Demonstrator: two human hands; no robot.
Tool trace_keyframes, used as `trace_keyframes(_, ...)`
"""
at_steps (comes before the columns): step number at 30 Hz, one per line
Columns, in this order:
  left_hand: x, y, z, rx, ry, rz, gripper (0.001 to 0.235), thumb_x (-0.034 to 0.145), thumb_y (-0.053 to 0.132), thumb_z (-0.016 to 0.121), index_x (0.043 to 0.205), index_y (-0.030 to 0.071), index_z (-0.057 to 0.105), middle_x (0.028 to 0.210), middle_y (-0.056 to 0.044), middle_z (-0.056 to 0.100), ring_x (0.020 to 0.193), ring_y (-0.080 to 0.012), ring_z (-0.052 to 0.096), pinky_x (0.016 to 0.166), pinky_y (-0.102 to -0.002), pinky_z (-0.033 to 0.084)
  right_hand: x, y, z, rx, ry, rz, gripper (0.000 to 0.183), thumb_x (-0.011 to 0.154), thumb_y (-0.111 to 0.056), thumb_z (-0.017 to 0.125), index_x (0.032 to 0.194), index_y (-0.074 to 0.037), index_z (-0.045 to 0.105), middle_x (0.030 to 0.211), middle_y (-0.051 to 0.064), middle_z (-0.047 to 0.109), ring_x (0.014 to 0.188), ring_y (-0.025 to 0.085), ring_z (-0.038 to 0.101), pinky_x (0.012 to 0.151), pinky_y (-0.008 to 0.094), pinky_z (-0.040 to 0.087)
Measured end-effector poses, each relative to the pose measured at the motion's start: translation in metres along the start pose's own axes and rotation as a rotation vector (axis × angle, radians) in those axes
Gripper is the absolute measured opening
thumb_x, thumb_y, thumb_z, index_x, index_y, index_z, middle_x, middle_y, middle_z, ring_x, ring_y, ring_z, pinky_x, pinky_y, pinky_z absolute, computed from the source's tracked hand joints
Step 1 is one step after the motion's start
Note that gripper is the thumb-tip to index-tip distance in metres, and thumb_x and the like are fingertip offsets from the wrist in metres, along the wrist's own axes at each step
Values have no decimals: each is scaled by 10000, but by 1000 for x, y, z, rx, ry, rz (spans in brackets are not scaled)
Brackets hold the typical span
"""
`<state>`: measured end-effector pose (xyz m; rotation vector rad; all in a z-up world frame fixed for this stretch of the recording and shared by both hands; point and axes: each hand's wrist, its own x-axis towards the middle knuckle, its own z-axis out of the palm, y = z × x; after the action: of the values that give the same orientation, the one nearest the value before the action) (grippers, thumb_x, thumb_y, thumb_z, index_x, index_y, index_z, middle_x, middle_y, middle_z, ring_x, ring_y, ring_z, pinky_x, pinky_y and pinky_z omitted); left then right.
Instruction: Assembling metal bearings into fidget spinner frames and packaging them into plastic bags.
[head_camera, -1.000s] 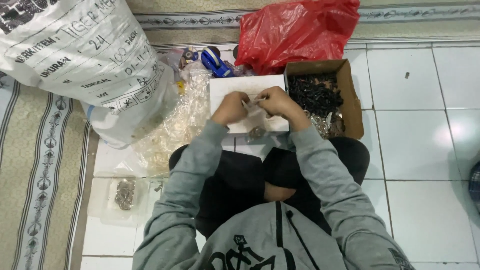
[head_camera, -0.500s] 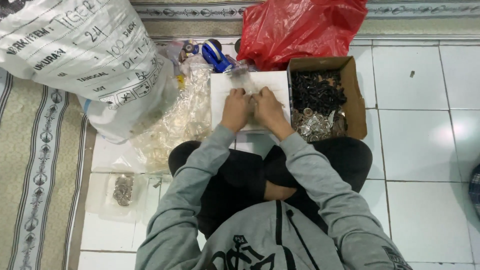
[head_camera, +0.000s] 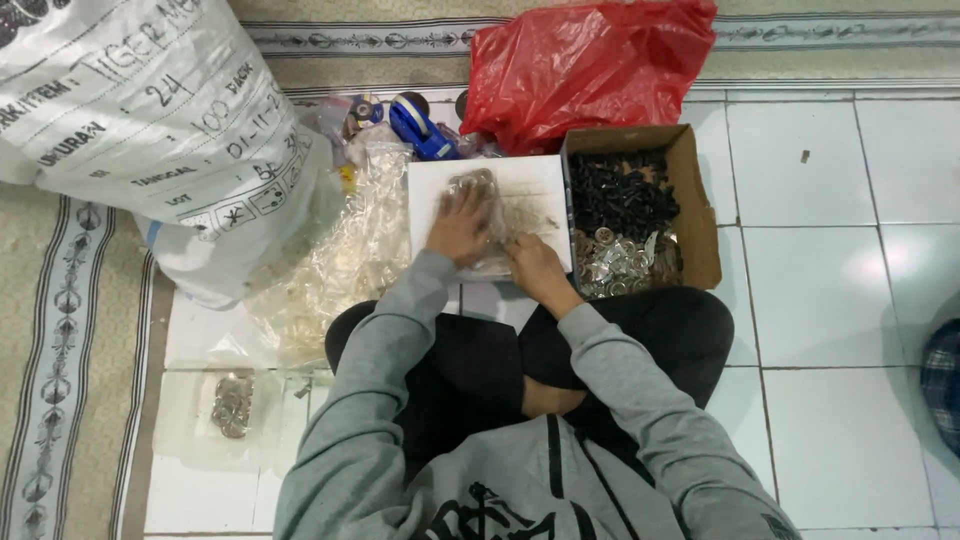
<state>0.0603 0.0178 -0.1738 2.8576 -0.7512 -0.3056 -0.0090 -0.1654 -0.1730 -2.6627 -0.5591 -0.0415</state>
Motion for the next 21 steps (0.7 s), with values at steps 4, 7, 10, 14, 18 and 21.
trace_keyframes(4, 5, -23, 21, -33, 34, -239, 821, 1020, 588, 323, 1669, 108, 172, 1736, -176, 102, 1600, -378, 31, 1270, -610, -3, 3, 4, 8, 43, -1, 10, 260, 925, -82, 584, 1119, -21, 747, 927, 167, 653, 918, 359, 664, 740, 404, 562)
trace_keyframes(7, 2, -1, 20, 184, -9, -119, 757, 1032, 514, 424, 1664, 161, 203, 1744, -121, 108, 1604, -349, 14, 1269, -625, -58, 8, 7, 8, 63, -39, 25, 286, 884, -119, 623, 1131, -42, 745, 943, 155, 668, 939, 349, 673, 764, 424, 566)
trace_keyframes(10, 21, -6, 41, 91, 493, -141, 720, 1033, 466, 479, 1624, 86, 322, 1698, -268, 136, 1558, -501, 70, 1218, -695, 84, 3, 19, 24, 78, -70, 34, 360, 841, -82, 650, 1187, -14, 720, 976, 197, 673, 983, 391, 667, 808, 448, 565)
trace_keyframes(14, 81, -46, 87, -103, 328, -246, 516, 1000, 562, 452, 1295, 170, 612, 1484, -138, 500, 1392, -375, 452, 1092, -588, 371, 0, 17, 17, 104, -114, 59, 371, 841, -92, 644, 1198, -27, 719, 982, 189, 688, 983, 378, 682, 812, 440, 568)
trace_keyframes(18, 111, -31, 72, -92, 293, -258, 654, 861, 531, 672, 1426, 222, 560, 1378, -37, 507, 1316, -317, 450, 1062, -562, 414, 4, 21, 23, 111, -69, 75, 355, 838, -72, 648, 1181, -15, 716, 961, 194, 692, 949, 378, 692, 786, 448, 570)
trace_keyframes(21, 106, -17, 58, -223, 126, -234, 349, 877, 385, 679, 1124, 138, 672, 1050, -65, 668, 1089, -299, 624, 891, -476, 503, -3, 26, 21, 114, -124, 148, 352, 850, -96, 616, 1186, -53, 714, 1021, 176, 699, 1027, 373, 689, 854, 450, 569)
